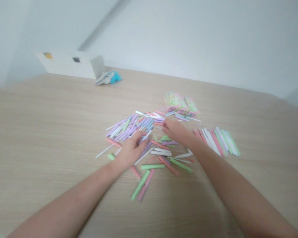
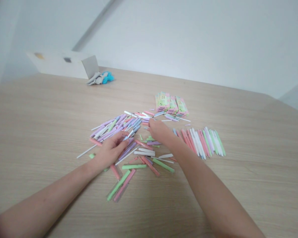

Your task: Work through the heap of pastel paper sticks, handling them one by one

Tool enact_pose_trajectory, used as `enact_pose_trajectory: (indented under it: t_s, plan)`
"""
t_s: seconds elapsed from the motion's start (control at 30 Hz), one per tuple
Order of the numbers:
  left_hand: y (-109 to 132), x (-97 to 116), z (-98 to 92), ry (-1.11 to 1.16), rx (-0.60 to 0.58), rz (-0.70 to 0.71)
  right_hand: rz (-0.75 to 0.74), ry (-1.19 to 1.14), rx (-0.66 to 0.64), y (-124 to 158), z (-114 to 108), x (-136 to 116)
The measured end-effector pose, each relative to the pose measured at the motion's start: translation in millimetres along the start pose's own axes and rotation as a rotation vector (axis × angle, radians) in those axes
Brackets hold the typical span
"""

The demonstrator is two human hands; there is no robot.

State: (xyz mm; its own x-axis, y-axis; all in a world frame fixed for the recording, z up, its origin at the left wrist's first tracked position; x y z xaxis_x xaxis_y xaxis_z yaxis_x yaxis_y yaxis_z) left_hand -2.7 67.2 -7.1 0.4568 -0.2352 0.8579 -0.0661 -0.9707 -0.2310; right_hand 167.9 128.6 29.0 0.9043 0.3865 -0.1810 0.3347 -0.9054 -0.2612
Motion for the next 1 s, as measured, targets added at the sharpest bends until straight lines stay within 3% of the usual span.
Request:
enact_pose_trajectory:
  t_s: [0.1, 0.23, 0.4, 1.0]
  plan:
    - [1.7, 2.9, 2.7, -0.012, -0.049, 0.054, 0.045, -0.155, 0.074, 9.7, -14.0, -2.5]
    - [7.5, 15.3, 8.1, 0.049, -0.162, 0.149, 0.282, -0.746, 0.273, 39.2, -28.4, 2.8]
    - [12.5, 23.2, 9.8, 0.077, -0.203, 0.183, 0.339, -1.118, 0.305, 67.1, -22.1, 1.8]
    - [17.6, 24.7, 15.7, 0.152, -0.336, 0.225, 0.309, -1.149, 0.200, 76.6, -15.7, -5.7]
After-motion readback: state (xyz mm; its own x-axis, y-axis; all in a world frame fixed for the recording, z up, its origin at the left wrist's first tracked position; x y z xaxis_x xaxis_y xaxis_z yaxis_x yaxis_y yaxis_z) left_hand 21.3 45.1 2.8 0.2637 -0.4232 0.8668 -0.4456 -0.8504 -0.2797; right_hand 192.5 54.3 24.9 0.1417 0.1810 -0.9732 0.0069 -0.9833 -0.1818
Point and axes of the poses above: each hand's wrist, its own y-axis away from the middle knuckle, its own z-axis out of the palm, x = y × z, the point moved 6 cm from there along -y, towards the middle knuckle, and after that the axes turned 10 degrees about x, right-handed, at the moved point
